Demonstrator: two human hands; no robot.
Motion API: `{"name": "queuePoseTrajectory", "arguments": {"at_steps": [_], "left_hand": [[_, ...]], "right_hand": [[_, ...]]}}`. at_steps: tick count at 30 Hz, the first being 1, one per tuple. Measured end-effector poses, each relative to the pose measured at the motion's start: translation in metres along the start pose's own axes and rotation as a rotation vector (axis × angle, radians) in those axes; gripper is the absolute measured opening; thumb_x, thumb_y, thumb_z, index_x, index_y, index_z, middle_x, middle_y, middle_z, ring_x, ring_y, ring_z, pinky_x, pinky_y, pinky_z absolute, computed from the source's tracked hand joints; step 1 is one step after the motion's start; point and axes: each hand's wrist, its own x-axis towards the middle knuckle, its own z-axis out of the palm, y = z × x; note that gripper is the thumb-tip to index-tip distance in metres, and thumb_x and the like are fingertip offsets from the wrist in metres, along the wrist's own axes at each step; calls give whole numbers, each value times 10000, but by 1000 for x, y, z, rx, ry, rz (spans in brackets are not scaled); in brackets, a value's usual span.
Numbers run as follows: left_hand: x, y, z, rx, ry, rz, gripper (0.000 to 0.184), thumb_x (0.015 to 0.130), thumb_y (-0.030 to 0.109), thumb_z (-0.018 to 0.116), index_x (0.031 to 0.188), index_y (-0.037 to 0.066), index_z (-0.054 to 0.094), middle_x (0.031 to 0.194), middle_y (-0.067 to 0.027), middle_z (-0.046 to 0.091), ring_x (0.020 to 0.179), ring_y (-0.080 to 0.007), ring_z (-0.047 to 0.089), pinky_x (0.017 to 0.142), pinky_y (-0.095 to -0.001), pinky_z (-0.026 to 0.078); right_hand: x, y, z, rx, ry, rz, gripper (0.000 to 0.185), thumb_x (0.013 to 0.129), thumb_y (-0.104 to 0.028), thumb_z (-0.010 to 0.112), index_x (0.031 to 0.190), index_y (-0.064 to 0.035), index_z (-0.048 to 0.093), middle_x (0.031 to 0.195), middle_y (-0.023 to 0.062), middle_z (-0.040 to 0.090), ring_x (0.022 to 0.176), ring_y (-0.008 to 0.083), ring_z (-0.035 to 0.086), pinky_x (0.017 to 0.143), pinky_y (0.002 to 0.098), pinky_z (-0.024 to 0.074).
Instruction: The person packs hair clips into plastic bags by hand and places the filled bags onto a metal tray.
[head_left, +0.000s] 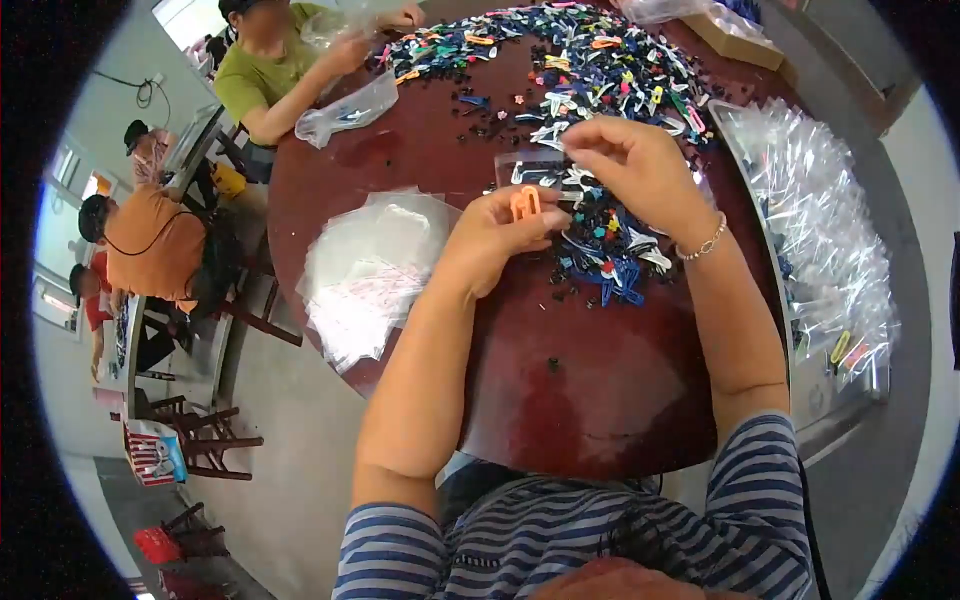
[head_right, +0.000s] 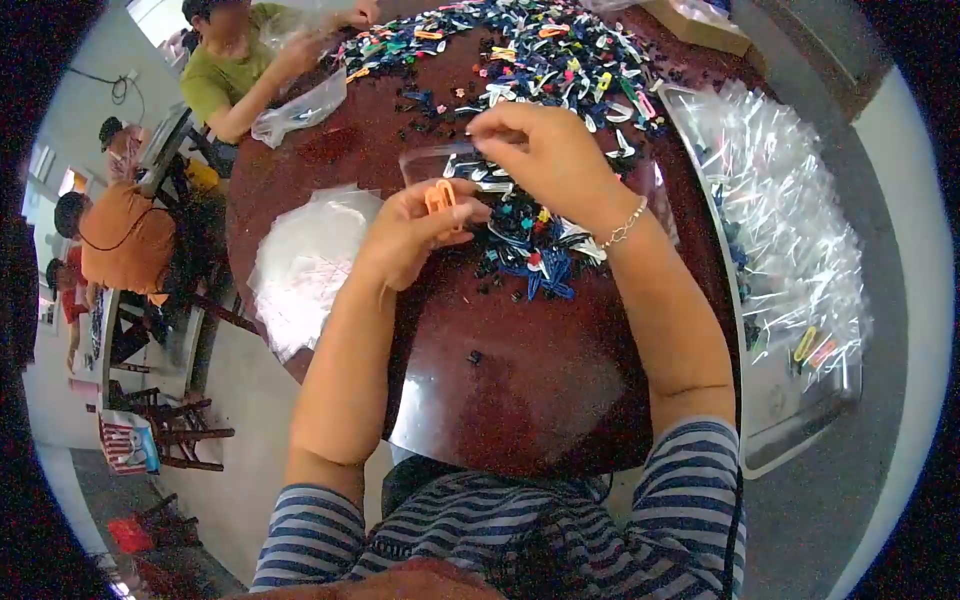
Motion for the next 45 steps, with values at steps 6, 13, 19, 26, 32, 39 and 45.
{"name": "queuePoseTrajectory", "arguments": {"at_steps": [6,13,19,26,32,39,45], "left_hand": [[5,-3,-5,-21,74,25,300,864,161,670,1124,33,593,970,-77,684,882,-164,660,742,-281,528],[4,-4,-4,21,84,23,291,867,171,667,1110,27,595,948,-71,685,874,-150,662,730,-263,526],[3,-4,-3,57,85,12,298,862,180,676,1105,29,596,942,-65,684,877,-148,662,724,-257,524],[2,-3,-2,56,108,0,289,862,171,675,1104,32,598,950,-67,677,889,-151,660,724,-260,523],[3,-4,-3,57,85,2,278,863,157,673,1101,35,599,953,-81,674,882,-151,658,726,-265,521],[3,-7,-2,136,70,12,291,851,174,689,1099,48,602,955,-71,679,886,-131,648,730,-255,507],[1,-4,2,182,-14,37,313,832,154,703,1106,40,601,965,-51,678,898,-124,637,737,-247,499]], "right_hand": [[-10,24,-13,-694,-524,115,244,734,-202,717,873,-17,640,759,102,647,706,255,632,645,345,485],[-14,44,13,-623,-534,-6,299,695,-149,686,967,-47,617,922,138,629,851,316,607,754,413,474],[-8,65,22,-605,-335,-74,171,707,-64,621,874,-26,625,795,147,652,763,318,643,699,409,504],[1,49,-4,293,-236,489,114,868,-91,609,967,-39,593,798,4,609,689,88,620,619,205,521],[3,45,-8,563,-149,455,112,864,-95,625,966,-55,606,820,4,626,711,85,624,647,214,529],[4,24,-7,651,-167,384,121,872,-52,616,990,-51,592,852,0,609,730,73,616,666,203,529],[1,2,6,542,-202,140,141,865,-54,617,998,-10,632,865,33,643,758,75,610,691,223,512]]}}
